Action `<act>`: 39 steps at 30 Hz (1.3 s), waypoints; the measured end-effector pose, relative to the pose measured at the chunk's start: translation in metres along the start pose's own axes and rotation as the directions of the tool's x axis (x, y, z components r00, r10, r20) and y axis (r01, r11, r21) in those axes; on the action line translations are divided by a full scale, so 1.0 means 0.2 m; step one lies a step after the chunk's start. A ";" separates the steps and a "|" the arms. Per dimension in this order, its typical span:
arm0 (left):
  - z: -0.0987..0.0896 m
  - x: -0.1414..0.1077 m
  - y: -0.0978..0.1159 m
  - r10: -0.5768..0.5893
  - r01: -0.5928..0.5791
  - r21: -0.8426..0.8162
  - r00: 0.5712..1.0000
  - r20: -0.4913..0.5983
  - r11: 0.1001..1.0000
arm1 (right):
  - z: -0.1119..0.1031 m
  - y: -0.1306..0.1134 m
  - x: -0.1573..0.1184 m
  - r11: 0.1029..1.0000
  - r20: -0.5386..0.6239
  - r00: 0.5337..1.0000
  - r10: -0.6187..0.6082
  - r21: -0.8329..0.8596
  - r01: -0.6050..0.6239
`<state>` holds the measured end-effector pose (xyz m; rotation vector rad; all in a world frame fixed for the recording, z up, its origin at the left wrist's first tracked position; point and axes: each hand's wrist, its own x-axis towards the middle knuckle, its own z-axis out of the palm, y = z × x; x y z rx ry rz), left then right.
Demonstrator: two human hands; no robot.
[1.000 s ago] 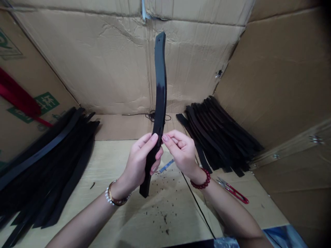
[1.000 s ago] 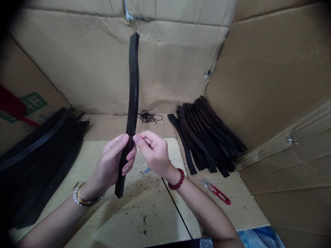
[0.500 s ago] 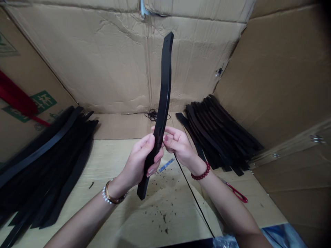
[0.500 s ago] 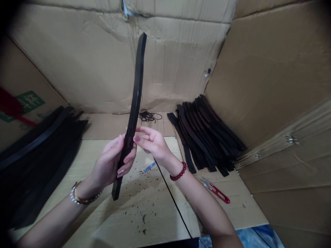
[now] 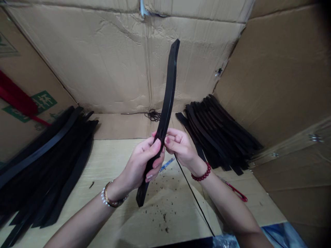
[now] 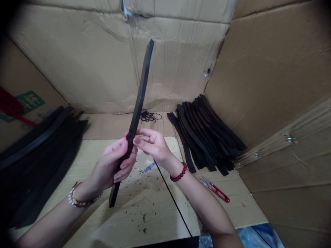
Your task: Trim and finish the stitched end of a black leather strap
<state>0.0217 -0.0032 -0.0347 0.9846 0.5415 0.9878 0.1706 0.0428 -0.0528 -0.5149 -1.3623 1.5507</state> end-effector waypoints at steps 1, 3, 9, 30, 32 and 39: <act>0.00 0.00 0.00 -0.005 0.005 0.002 1.000 0.010 1.000 | 0.00 -0.01 0.00 1.000 -0.008 1.000 -0.015 -0.018 0.015; 0.00 0.01 0.01 -0.026 0.025 0.012 0.999 0.029 1.000 | 0.00 -0.02 -0.01 0.997 -0.022 0.999 -0.048 -0.056 0.046; -0.03 0.05 0.00 0.170 -0.144 0.205 0.978 -0.118 0.968 | 0.03 -0.06 -0.02 0.986 -0.015 0.992 -0.125 -0.109 0.123; -0.13 0.06 0.10 0.464 -0.223 0.653 0.858 -0.222 0.724 | -0.02 0.00 -0.02 0.887 -0.006 0.992 -0.129 -0.447 0.113; -0.14 0.07 0.08 0.495 -0.266 0.660 0.849 -0.186 0.703 | -0.02 -0.01 -0.02 0.872 0.001 0.993 -0.116 -0.479 0.102; -0.14 0.07 0.03 0.599 -0.289 0.757 0.784 -0.164 0.586 | 0.01 -0.01 -0.03 0.877 0.021 0.997 -0.075 -0.474 0.076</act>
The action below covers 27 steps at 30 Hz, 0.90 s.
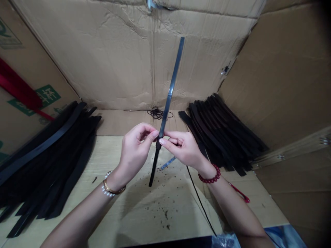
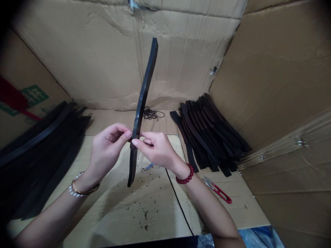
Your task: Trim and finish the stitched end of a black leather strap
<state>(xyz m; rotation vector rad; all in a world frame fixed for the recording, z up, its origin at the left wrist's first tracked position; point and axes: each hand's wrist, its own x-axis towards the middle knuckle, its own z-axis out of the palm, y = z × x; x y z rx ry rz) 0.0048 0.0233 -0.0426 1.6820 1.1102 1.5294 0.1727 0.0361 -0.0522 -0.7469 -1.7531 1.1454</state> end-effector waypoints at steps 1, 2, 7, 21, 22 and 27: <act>0.00 0.00 0.00 -0.003 0.003 0.016 1.000 -0.004 1.000 | 0.00 0.00 0.00 1.000 0.000 1.000 0.008 0.006 -0.008; 0.00 -0.01 0.00 -0.004 0.004 0.030 1.000 -0.010 1.000 | 0.01 -0.01 0.00 1.000 0.000 1.000 0.016 0.013 -0.016; 0.00 -0.01 0.03 -0.054 0.054 -0.014 0.998 -0.017 0.998 | 0.01 -0.04 0.00 0.997 0.027 0.998 0.057 0.057 -0.059; 0.08 -0.06 0.04 -0.223 0.303 -0.277 0.932 0.287 0.912 | -0.04 -0.03 0.01 0.999 -0.223 0.974 -0.025 0.032 0.033; 0.09 -0.06 0.05 -0.205 0.281 -0.295 0.943 0.263 0.913 | -0.04 -0.04 0.01 0.999 -0.226 0.974 -0.028 0.029 0.036; 0.12 -0.08 0.05 -0.176 0.209 -0.372 0.977 0.121 0.904 | -0.04 -0.06 0.02 0.991 -0.245 0.965 -0.088 0.072 0.108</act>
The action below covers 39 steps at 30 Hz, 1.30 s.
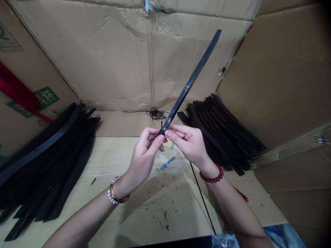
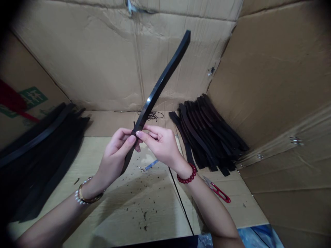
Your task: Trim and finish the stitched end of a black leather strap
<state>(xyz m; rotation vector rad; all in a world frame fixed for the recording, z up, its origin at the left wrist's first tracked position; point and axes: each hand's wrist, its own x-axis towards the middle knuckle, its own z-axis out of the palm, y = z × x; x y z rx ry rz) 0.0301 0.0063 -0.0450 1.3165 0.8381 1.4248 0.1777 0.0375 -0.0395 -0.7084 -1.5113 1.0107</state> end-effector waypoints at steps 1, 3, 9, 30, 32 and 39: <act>0.00 0.00 0.00 0.004 -0.004 -0.034 1.000 -0.005 0.999 | 0.00 0.00 0.00 1.000 -0.003 1.000 -0.015 0.013 0.015; -0.01 -0.01 0.00 -0.002 0.003 -0.120 1.000 0.010 0.993 | 0.00 -0.02 0.00 0.999 -0.013 0.999 -0.034 0.015 0.034; -0.01 -0.03 0.04 -0.090 0.108 -0.214 0.992 0.090 0.971 | 0.00 -0.06 -0.01 0.999 0.044 0.999 -0.030 0.014 0.029; -0.04 0.00 0.11 -0.219 0.322 -0.265 0.909 0.354 0.909 | -0.01 0.05 0.04 0.872 0.245 0.945 0.218 0.386 -0.301; -0.03 -0.01 0.10 -0.224 0.318 -0.250 0.913 0.342 0.914 | -0.01 0.05 0.04 0.878 0.222 0.949 0.223 0.376 -0.294; -0.03 -0.01 0.09 -0.250 0.317 -0.199 0.920 0.302 0.928 | -0.01 0.03 0.03 0.910 0.204 0.949 0.240 0.293 -0.293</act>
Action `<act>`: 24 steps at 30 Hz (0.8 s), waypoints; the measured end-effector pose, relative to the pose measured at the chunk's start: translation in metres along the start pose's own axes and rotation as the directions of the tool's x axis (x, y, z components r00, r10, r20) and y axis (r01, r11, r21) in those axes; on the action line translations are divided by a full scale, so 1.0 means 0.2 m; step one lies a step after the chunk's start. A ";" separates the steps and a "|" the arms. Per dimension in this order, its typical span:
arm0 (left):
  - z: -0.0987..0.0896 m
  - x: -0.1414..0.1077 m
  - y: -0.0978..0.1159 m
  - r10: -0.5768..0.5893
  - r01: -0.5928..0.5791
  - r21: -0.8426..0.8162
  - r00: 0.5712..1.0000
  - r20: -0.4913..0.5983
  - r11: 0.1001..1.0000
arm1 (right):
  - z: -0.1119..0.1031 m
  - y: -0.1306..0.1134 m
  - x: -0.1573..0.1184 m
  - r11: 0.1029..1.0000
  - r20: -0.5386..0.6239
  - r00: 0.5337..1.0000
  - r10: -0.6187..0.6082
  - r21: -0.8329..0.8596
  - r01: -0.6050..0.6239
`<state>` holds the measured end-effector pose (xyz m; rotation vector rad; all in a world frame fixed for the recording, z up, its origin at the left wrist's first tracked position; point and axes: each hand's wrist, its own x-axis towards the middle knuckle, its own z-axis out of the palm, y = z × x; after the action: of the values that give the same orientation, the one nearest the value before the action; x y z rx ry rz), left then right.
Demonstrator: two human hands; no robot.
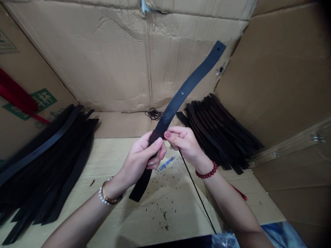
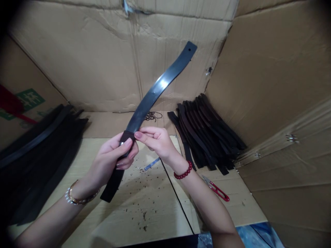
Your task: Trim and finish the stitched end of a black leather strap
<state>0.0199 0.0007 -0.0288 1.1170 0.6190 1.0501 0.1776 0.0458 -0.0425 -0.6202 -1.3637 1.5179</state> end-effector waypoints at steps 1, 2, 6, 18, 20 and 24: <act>0.00 0.00 0.00 0.003 -0.003 -0.006 1.000 -0.001 1.000 | 0.00 0.00 0.00 1.000 -0.010 1.000 -0.003 -0.007 0.003; -0.01 0.01 0.00 0.009 -0.009 -0.015 1.000 0.002 1.000 | 0.00 0.00 0.00 1.000 -0.020 1.000 -0.004 -0.007 0.004; -0.01 0.01 0.00 0.015 -0.015 -0.009 1.000 -0.009 1.000 | 0.00 0.00 0.00 0.999 -0.042 0.999 0.013 0.036 -0.012; -0.02 0.01 0.00 -0.038 0.043 0.098 0.998 -0.055 0.994 | -0.01 0.02 0.01 0.997 -0.008 0.998 0.067 0.037 -0.067; -0.03 0.01 0.00 -0.055 0.056 0.109 0.998 -0.008 0.993 | -0.02 0.02 0.01 0.996 0.055 0.996 0.074 0.046 -0.076; -0.05 0.01 -0.02 -0.115 0.106 0.117 0.991 0.074 0.987 | 0.00 0.05 0.01 0.992 0.188 0.981 0.048 0.106 -0.069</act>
<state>0.0141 0.0056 -0.0364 1.2039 0.6748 0.8796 0.1741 0.0478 -0.0514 -0.4615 -1.3980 1.7222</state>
